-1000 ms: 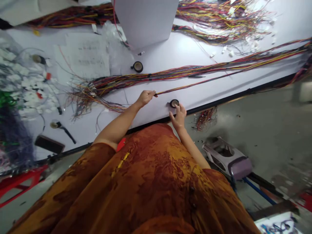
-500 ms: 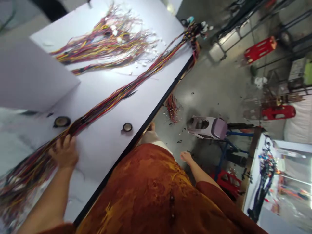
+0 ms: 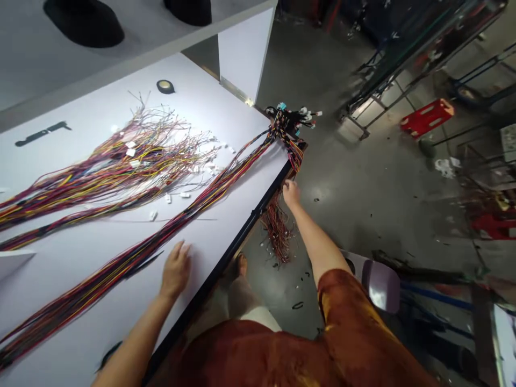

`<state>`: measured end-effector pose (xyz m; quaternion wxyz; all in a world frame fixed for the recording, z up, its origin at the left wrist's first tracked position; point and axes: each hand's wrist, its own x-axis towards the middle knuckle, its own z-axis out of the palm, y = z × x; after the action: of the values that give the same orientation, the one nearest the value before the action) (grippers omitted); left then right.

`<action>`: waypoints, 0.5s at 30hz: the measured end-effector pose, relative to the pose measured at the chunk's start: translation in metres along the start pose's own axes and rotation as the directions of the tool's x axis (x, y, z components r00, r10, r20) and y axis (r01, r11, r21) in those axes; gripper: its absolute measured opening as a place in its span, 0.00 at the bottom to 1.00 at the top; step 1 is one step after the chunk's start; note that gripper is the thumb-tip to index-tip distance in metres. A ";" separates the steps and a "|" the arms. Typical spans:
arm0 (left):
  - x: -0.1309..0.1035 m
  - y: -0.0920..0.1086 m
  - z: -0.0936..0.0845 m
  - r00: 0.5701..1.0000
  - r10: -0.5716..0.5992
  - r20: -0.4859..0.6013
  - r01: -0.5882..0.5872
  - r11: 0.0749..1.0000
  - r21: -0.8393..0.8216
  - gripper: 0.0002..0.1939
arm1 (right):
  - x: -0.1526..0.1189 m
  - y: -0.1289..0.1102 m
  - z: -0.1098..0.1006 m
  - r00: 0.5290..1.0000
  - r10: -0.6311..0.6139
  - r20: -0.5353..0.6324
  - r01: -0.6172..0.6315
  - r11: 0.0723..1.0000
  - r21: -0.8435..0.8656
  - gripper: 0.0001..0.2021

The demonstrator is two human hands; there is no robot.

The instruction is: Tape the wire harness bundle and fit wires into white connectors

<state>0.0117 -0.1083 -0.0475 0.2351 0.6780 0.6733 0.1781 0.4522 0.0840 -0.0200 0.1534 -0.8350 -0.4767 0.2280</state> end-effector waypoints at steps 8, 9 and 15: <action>0.018 0.011 0.064 0.989 -0.011 -0.145 0.044 0.973 0.228 0.22 | 0.170 -0.058 -0.020 0.950 -0.199 -0.241 0.122 0.946 -0.300 0.20; 0.017 0.009 0.064 0.989 -0.012 -0.148 0.048 0.968 0.246 0.22 | 0.177 -0.059 -0.024 0.951 -0.217 -0.220 0.132 0.929 -0.346 0.19; 0.011 0.008 0.067 0.987 0.015 -0.159 0.045 0.930 0.366 0.22 | 0.195 -0.067 -0.039 0.955 -0.293 -0.048 0.219 0.805 -0.551 0.16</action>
<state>0.0561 -0.1030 -0.0992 0.0508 0.6883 0.7166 0.1004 0.5099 0.2852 -0.0010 -0.0273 -0.7851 -0.6187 0.0068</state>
